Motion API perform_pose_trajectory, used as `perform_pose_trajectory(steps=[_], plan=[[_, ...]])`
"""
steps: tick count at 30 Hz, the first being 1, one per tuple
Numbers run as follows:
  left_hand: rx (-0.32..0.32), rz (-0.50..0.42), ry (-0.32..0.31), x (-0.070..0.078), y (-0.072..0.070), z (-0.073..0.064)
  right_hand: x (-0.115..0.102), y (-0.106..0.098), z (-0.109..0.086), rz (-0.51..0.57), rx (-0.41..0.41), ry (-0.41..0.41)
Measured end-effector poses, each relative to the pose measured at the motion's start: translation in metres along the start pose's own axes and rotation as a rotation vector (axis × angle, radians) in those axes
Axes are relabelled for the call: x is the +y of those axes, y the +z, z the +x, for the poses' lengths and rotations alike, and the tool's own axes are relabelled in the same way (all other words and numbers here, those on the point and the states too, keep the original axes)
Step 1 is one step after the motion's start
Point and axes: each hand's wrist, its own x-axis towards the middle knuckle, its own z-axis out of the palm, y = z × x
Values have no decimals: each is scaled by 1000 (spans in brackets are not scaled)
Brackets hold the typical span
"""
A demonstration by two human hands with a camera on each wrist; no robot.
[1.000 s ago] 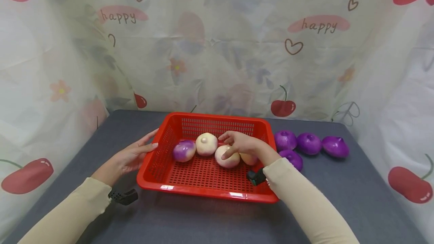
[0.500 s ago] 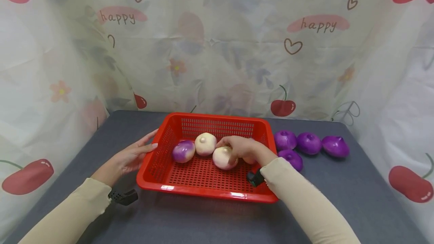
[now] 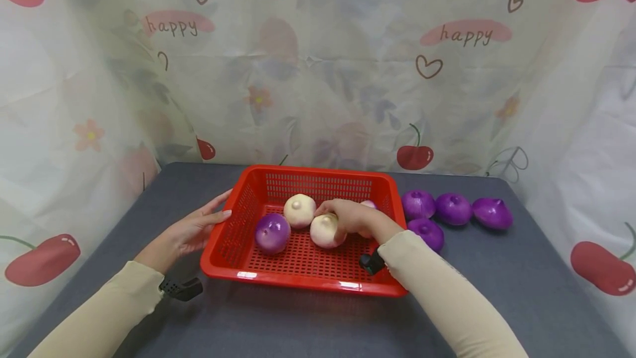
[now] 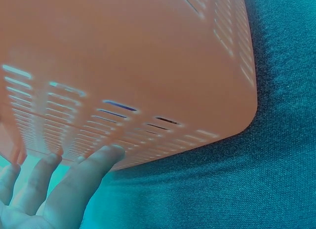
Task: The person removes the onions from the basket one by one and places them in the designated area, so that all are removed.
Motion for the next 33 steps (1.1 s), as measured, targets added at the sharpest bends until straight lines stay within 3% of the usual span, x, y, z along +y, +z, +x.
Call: perform_pose_trajectory(steps=[5,11,17,22,29,33], plan=[[-19,-18,3,0,-1,0,-4,-5,-3,4,5,-13],[-6,-13,-2,0,-1,1,-13,-15,-10,-93,69,-151],[-4,-12,-5,1,0,2,-27,-29,-25,38,126,-221],[-22,-25,-1,1,-1,1,-38,-46,-49,133,175,-215],[-25,-34,-2,0,-1,1,-36,-70,-97,56,363,-243],[-21,-31,0,0,-1,2,-27,-78,-124,58,450,-215]])
